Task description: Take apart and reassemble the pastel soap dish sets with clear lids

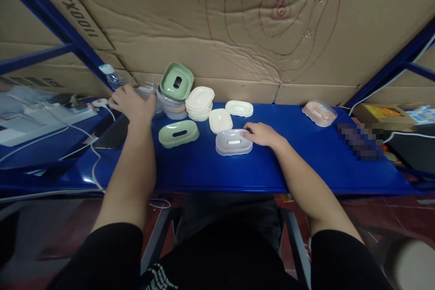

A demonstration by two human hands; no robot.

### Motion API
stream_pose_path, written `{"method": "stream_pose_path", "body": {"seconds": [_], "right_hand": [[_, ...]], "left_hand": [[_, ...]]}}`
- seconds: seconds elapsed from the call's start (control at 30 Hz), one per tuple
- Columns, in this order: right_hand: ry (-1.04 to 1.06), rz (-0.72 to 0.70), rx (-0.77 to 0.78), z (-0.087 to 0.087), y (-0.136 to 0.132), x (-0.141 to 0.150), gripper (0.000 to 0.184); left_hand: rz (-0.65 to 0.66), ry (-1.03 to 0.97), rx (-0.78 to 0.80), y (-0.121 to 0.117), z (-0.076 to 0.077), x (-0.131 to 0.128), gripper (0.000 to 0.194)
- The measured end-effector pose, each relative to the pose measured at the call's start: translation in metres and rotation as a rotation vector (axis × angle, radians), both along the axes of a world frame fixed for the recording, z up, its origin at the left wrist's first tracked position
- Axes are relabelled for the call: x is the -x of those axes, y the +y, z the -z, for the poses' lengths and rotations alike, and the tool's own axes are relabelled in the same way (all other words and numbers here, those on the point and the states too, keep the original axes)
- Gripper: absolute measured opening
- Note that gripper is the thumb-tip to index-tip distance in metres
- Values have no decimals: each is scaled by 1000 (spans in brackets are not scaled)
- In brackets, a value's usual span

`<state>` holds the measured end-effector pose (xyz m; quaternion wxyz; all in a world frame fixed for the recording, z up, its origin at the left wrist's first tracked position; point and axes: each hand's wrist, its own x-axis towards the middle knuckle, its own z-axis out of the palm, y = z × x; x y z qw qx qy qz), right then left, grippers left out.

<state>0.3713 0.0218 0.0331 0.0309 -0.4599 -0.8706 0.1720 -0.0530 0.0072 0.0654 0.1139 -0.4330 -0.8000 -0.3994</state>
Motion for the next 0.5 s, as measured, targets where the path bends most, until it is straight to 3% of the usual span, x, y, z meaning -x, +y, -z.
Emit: {"method": "stream_pose_path", "body": {"seconds": [0.3,0.5], "right_hand": [[-3,7,-16,2,0,0,47],[9,-10,-19,4,1,0,46]], "left_hand": [[-41,86,60,6,2,2,37],[-38,55,32,5,3,5,48]]}}
